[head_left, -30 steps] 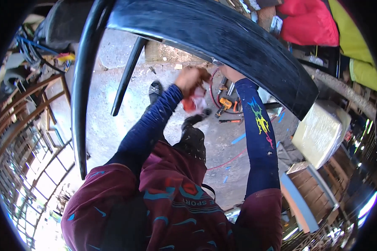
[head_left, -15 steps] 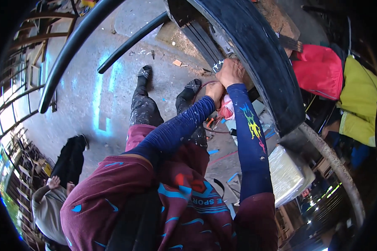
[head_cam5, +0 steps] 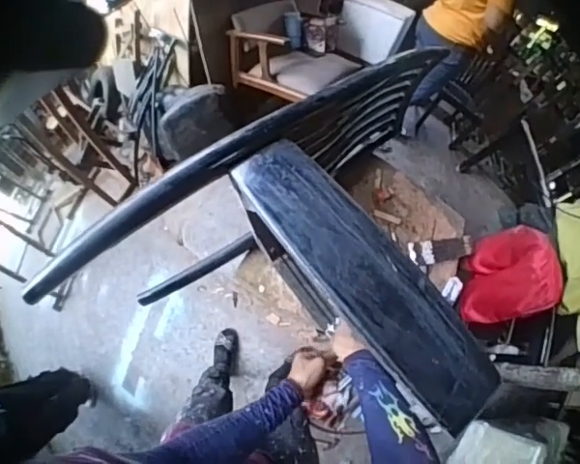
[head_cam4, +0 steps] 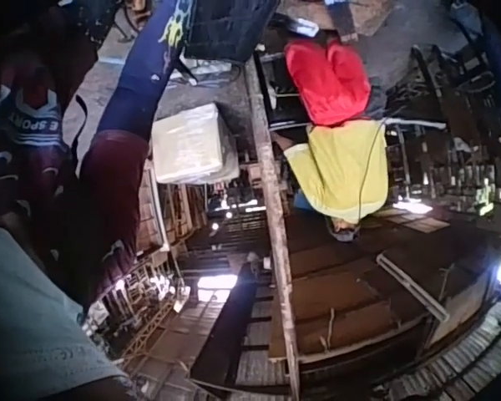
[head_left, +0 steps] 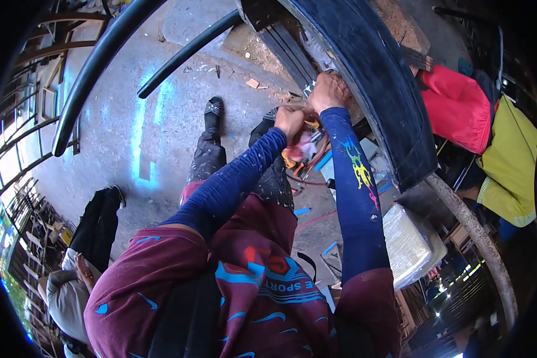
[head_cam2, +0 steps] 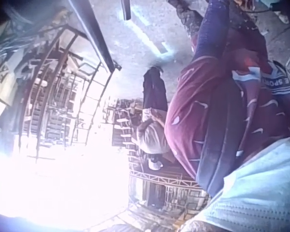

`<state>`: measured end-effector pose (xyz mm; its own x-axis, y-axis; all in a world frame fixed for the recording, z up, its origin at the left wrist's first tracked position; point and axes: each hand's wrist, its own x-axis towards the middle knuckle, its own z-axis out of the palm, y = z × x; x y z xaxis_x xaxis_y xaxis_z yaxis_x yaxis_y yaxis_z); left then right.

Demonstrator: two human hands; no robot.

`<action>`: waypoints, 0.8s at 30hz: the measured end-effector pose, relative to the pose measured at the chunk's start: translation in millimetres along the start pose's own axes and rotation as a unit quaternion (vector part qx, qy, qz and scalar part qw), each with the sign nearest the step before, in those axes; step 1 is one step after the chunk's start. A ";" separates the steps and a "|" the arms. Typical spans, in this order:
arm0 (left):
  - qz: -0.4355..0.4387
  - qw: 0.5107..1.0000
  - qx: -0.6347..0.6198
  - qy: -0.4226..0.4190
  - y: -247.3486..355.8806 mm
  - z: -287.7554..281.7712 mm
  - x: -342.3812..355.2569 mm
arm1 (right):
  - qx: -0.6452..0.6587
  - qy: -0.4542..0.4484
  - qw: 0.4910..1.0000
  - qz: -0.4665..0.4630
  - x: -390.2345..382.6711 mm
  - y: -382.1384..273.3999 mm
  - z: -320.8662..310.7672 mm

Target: Repairing a wooden chair frame using a drill, hammer, and brackets.

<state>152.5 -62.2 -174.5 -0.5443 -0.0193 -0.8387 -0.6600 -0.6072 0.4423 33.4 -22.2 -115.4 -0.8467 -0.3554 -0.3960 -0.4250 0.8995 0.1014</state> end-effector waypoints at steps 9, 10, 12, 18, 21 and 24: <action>-0.084 0.978 -0.187 0.045 -14.5 37.4 26.0 | 0.013 -0.021 0.999 0.033 8.1 -8.1 2.1; -0.093 0.978 -0.182 0.041 -13.9 37.9 28.2 | 0.008 0.002 1.000 0.019 8.5 -10.2 0.4; -0.084 0.978 -0.180 0.060 -10.0 38.3 31.8 | 0.007 -0.007 1.000 0.024 12.2 -11.6 -4.4; -0.106 0.961 -0.251 0.046 6.0 40.1 25.4 | 0.168 -0.064 0.976 0.124 -14.4 39.2 -8.6; -0.118 0.966 -0.226 0.039 10.7 36.8 18.1 | 0.239 0.187 0.948 0.093 -98.2 89.0 9.7; -0.135 0.978 -0.160 0.026 12.8 33.6 22.9 | 0.383 0.288 0.841 0.251 -190.8 118.3 53.5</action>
<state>114.2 -43.7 -177.3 -0.3400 0.1415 -0.9297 -0.5767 -0.8123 0.0872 161.8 165.6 -76.6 -0.9664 0.2518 0.0511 0.1762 0.7944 -0.5813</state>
